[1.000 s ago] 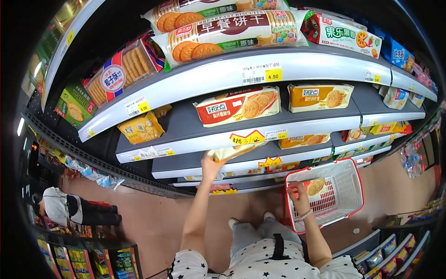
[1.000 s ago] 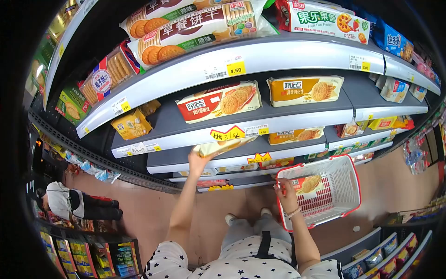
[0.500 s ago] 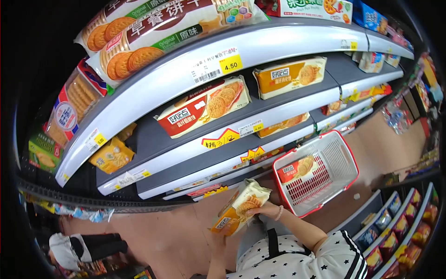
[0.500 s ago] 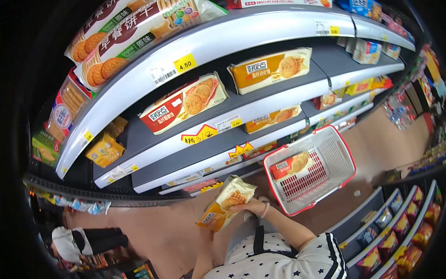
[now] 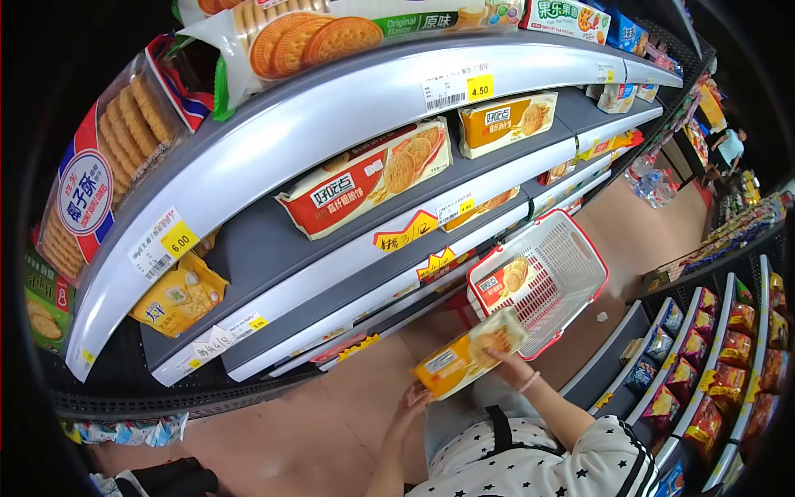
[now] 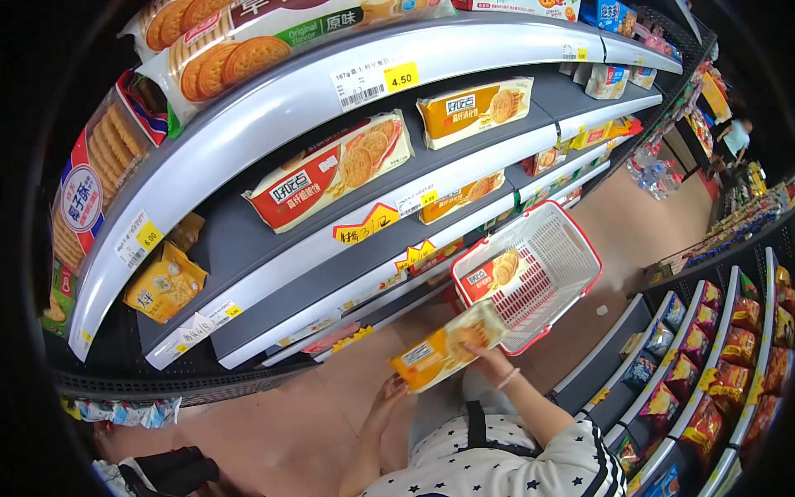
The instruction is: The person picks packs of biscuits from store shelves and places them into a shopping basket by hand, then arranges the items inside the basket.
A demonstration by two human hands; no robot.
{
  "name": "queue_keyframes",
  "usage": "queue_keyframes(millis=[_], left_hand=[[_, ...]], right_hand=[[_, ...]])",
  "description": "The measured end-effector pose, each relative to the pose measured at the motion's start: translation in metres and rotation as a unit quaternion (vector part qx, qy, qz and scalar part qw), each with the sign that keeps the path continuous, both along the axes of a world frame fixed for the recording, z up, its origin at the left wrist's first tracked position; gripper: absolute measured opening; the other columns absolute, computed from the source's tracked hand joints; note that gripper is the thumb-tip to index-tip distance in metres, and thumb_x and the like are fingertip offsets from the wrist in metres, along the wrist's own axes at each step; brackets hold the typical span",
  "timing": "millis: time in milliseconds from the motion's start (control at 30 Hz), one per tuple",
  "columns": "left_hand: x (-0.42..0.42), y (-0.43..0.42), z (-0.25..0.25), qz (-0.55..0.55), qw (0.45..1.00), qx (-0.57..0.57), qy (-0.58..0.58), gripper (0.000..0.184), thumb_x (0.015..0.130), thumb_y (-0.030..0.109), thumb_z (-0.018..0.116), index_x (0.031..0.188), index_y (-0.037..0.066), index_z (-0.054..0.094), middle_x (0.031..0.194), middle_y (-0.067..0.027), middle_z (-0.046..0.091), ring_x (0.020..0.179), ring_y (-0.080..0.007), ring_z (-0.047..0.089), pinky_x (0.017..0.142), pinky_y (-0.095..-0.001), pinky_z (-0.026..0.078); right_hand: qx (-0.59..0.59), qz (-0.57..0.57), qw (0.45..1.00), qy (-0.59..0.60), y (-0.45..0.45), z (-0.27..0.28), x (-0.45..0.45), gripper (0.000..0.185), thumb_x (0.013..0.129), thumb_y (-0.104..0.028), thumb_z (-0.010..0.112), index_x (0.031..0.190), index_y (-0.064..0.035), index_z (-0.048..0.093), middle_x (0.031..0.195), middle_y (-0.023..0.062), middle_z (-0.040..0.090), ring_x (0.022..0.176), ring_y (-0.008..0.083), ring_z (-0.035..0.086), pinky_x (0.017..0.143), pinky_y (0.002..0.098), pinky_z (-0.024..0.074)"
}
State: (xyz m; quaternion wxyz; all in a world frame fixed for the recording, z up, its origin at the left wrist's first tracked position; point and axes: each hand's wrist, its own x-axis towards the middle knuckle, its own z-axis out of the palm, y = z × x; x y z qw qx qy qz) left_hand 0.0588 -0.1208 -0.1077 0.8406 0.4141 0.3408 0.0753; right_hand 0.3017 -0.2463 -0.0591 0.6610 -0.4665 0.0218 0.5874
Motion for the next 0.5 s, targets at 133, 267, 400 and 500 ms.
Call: queue_keyframes(millis=[133,267,400,500], left_hand=[[0.019,0.009,0.025,-0.062,0.998,-0.018,-0.013,0.058,0.09,0.034,0.049,0.135,0.004,0.029,0.133,-0.014,0.04,0.125,-0.0205,0.036,0.102,-0.0318,0.028],[0.043,0.008,0.015,-0.112,0.993,-0.03,0.007,0.056,0.091,0.035,0.046,0.135,0.004,0.029,0.132,-0.0126,0.042,0.122,-0.0208,0.039,0.102,-0.0327,0.028],[0.074,0.002,0.0,-0.143,0.989,-0.014,-0.027,0.052,0.092,0.035,0.044,0.133,0.005,0.033,0.129,-0.0109,0.045,0.119,-0.0194,0.043,0.1,-0.032,0.031],[0.113,-0.003,0.009,-0.125,0.992,-0.001,-0.023,0.047,0.093,0.033,0.044,0.13,0.005,0.037,0.124,-0.0106,0.049,0.117,-0.0186,0.044,0.1,-0.0304,0.031]], right_hand=[[-0.022,-0.175,0.984,-0.028,-0.029,-0.009,0.049,0.055,0.08,-0.031,0.063,0.127,-0.0132,0.041,0.125,0.0057,0.049,0.115,0.0232,0.047,0.093,0.0445,0.0391],[-0.075,-0.247,0.964,-0.064,-0.031,-0.02,0.107,0.053,0.075,-0.043,0.067,0.119,-0.0177,0.048,0.116,0.0015,0.052,0.103,0.0192,0.049,0.092,0.0412,0.0398],[-0.13,-0.283,0.949,-0.05,-0.026,-0.075,0.158,0.055,0.071,-0.042,0.071,0.114,-0.0179,0.049,0.109,0.0009,0.052,0.102,0.0189,0.049,0.088,0.0395,0.0421],[-0.177,-0.291,0.939,-0.046,-0.02,-0.105,0.178,0.059,0.067,-0.042,0.075,0.114,-0.0174,0.048,0.107,0.0013,0.05,0.103,0.0197,0.048,0.085,0.0383,0.0433]])
